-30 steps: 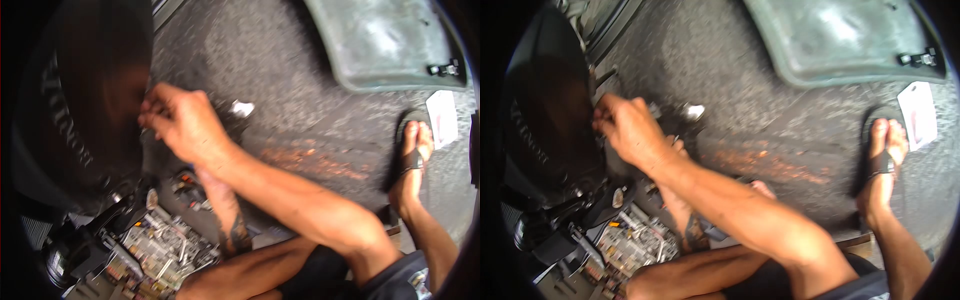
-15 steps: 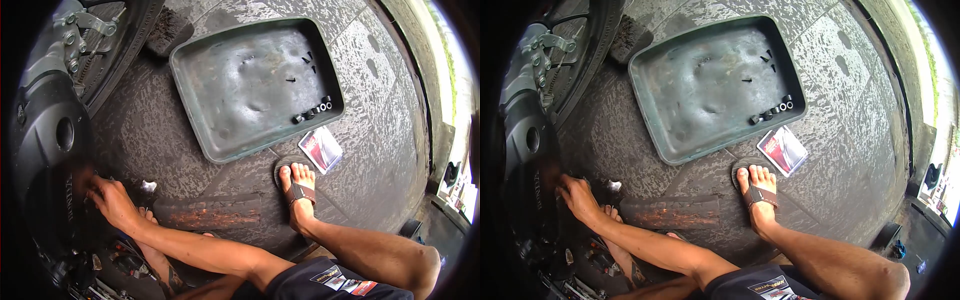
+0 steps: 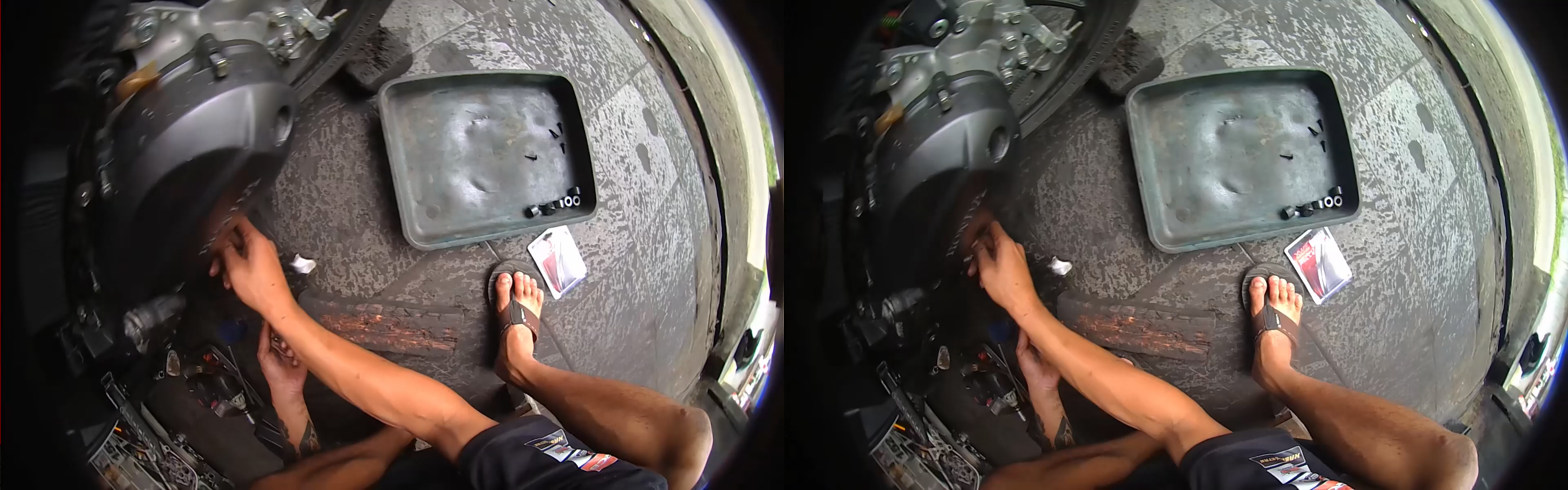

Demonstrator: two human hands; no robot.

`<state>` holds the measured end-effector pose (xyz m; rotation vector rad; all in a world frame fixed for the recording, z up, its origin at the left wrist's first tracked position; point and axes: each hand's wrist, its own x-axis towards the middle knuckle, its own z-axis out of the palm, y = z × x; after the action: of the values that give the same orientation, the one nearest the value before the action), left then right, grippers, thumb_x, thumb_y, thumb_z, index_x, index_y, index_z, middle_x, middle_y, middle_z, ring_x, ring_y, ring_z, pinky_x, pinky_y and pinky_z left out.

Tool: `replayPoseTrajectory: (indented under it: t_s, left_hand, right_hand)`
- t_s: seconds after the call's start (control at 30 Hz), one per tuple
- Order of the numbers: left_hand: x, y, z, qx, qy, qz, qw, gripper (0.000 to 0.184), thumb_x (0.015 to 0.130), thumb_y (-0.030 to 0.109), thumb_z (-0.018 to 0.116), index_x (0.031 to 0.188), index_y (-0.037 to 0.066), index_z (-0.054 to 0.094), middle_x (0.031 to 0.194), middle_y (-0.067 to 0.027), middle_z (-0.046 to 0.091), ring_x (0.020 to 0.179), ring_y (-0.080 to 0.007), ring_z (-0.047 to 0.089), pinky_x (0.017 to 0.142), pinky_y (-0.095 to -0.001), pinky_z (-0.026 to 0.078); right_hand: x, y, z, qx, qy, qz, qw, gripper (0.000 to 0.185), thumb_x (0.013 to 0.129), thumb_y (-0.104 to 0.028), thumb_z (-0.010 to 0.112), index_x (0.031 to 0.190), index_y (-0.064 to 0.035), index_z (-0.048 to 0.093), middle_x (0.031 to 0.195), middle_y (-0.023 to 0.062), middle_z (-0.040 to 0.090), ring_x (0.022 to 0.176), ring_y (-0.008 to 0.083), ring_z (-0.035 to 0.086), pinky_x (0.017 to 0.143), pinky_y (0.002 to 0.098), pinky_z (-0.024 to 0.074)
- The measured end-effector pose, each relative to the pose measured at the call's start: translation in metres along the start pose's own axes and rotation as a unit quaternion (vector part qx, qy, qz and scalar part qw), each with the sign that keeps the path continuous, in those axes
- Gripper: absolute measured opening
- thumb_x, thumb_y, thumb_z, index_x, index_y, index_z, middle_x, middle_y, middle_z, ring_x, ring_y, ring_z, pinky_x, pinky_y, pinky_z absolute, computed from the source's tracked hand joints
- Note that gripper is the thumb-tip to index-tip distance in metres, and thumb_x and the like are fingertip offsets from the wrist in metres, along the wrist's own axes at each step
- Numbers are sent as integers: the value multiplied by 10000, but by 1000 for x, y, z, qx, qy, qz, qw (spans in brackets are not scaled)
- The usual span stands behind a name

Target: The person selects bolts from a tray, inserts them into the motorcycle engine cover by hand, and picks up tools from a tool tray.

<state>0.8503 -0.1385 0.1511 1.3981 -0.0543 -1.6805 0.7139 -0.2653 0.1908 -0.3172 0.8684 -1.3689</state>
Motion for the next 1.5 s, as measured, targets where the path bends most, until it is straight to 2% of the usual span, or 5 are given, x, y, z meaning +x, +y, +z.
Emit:
replayPoseTrajectory:
  t_s: [0.13,0.3,0.73,1.0,1.5]
  left_hand:
    - [-22,3,-16,-100,-72,-46,991,331,974,318,420,761,82,513,578,-8,390,485,-114,371,393,-229,302]
    - [-52,-11,-34,-111,-55,-51,991,319,963,337,446,774,90,516,587,5,391,485,-102,369,392,-212,281]
    - [-91,-41,-39,-175,31,-121,977,337,960,337,450,755,76,507,565,12,366,448,-83,315,403,-199,269]
    - [-89,-37,-56,-238,-101,-109,960,312,949,351,471,809,74,512,610,4,420,473,-100,362,442,-211,321]
    - [-75,-13,-55,-231,-112,32,966,336,952,347,461,1012,30,554,776,-29,520,677,-143,505,597,-262,436]
  right_hand:
    - [-6,14,-14,101,-133,-65,984,277,872,64,437,1145,33,400,1067,139,568,865,158,610,565,231,473]
    - [-4,14,-16,-23,-90,-91,992,156,863,53,474,1016,38,499,769,69,621,589,131,558,562,243,467]
    - [4,9,-18,-146,-67,-146,976,65,864,-31,581,916,5,596,797,87,669,700,153,663,485,223,433]
    - [10,23,-18,-156,4,-162,974,197,861,-117,630,1035,-38,579,865,56,637,674,162,662,459,213,396]
    - [-12,25,17,-256,30,-62,964,415,978,-387,378,1084,-36,572,838,85,667,570,134,585,440,221,370]
